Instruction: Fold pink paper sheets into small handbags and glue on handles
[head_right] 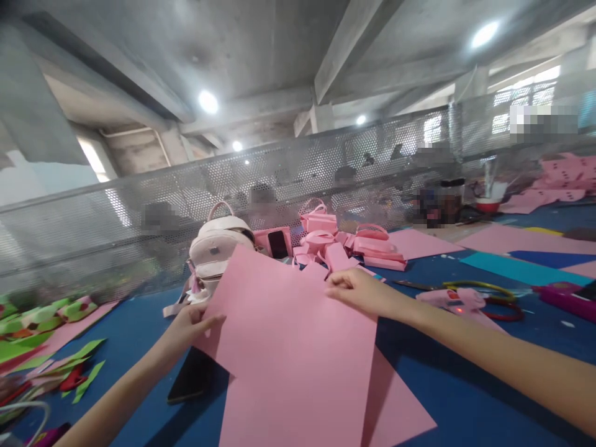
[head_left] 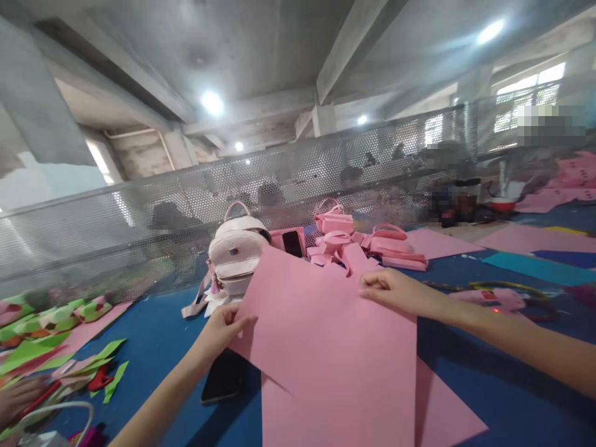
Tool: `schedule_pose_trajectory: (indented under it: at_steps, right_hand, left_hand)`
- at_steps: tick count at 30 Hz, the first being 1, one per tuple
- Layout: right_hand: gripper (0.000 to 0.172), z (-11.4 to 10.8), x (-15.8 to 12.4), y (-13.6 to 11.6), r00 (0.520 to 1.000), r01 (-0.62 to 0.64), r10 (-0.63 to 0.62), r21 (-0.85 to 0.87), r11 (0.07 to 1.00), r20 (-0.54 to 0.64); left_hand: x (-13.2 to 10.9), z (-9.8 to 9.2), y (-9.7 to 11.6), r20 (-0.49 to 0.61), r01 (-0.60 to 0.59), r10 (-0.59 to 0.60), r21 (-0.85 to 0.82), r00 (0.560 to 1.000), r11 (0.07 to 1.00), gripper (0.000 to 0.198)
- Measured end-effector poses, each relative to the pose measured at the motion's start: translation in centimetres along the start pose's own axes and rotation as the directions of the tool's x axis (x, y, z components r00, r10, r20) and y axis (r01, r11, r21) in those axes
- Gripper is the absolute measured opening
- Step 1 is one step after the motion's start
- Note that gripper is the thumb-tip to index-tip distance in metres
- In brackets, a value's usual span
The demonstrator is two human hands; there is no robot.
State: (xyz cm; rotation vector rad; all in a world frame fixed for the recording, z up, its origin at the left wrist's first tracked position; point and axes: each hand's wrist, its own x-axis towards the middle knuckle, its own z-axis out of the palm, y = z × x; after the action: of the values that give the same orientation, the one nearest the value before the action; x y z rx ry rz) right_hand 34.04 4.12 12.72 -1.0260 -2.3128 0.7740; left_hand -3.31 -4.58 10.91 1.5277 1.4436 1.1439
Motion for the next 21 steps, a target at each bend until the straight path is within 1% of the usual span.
schedule_pose_trajectory:
  at_steps: [3, 5, 7, 11, 14, 16, 19, 21]
  right_hand:
    - [0.044, -0.5, -1.2, -0.5, 0.991, 0.006, -0.004, -0.011, 1.000, 0.131]
    - [0.042, -0.7, -1.6, -1.1, 0.986, 0.012, -0.008, -0.022, 1.000, 0.165]
    - [0.042, -0.9, -1.6, -1.7, 0.989, 0.022, -0.014, -0.053, 0.998, 0.145]
    - [0.040, -0.5, -1.0, -1.9, 0.999, -0.010, 0.018, -0.161, 0.987, 0.044]
    - [0.033, 0.8, -0.8, -0.7, 0.999, -0.042, 0.037, -0.220, 0.975, -0.026]
    - [0.030, 1.8, -0.9, 0.6, 0.999, -0.048, 0.041, -0.227, 0.973, -0.034]
    - [0.033, 2.7, -1.0, 2.6, 0.998, -0.065, 0.060, -0.175, 0.983, -0.032]
    - [0.040, 3.0, -1.1, 3.6, 0.995, -0.088, 0.083, -0.108, 0.990, -0.048]
  left_hand:
    - [0.4, 0.6, 0.0, 0.061, -0.029, 0.031, -0.036, 0.998, 0.999, 0.046]
    - [1.1, 1.4, 0.1, 0.110, -0.041, 0.047, -0.059, 0.993, 0.997, 0.045]
    - [2.0, 2.4, 0.2, 0.163, -0.049, 0.062, -0.084, 0.985, 0.995, 0.042]
    - [4.0, 4.9, -0.3, 0.232, -0.040, 0.073, -0.146, 0.970, 0.989, 0.026]
    - [5.0, 6.4, -1.4, 0.263, 0.023, 0.027, -0.186, 0.964, 0.982, 0.023]
    - [5.0, 7.0, -2.3, 0.275, 0.097, -0.036, -0.210, 0.961, 0.973, 0.022]
    - [4.4, 7.0, -3.3, 0.262, 0.212, -0.136, -0.289, 0.955, 0.934, 0.018]
    - [3.6, 7.0, -3.4, 0.239, 0.262, -0.177, -0.392, 0.955, 0.882, 0.018]
